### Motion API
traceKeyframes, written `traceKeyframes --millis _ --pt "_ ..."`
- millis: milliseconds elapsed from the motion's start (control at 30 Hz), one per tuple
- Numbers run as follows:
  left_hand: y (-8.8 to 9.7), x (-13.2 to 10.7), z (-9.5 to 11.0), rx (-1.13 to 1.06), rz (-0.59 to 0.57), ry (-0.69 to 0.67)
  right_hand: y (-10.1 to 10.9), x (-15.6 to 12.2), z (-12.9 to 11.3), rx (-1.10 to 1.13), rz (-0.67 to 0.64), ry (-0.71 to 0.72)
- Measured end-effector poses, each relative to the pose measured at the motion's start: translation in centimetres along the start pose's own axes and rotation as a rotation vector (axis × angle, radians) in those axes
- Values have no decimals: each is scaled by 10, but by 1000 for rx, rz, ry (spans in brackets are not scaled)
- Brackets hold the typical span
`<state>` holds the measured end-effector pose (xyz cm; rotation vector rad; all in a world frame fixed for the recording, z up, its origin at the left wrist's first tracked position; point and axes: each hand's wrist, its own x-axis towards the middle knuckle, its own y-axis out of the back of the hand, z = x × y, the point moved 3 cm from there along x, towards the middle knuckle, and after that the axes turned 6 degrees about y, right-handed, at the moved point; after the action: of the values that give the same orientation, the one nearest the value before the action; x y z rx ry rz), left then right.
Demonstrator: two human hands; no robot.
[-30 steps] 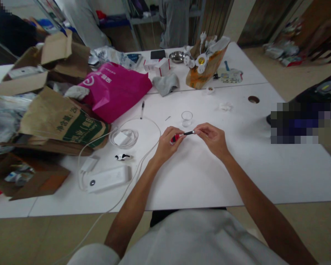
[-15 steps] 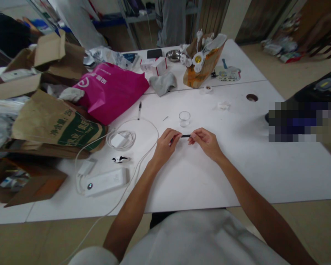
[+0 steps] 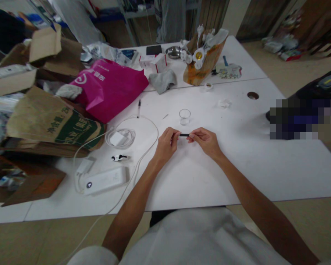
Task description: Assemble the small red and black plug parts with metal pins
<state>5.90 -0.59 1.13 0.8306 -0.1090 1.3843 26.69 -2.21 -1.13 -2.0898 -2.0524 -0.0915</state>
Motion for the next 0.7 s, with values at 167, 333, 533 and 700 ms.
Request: traceKeyframes --millis 167,333,533,700 --pt "0 0 1 -15 10 116 3 -3 4 -64 11 47" --pt "0 0 3 -51 4 208 8 -5 9 -154 12 104" --pt "-1 -1 1 -123 1 328 12 -7 4 -277 -8 254" --pt "-5 -1 -3 -170 -28 398 15 -5 2 -307 10 258"
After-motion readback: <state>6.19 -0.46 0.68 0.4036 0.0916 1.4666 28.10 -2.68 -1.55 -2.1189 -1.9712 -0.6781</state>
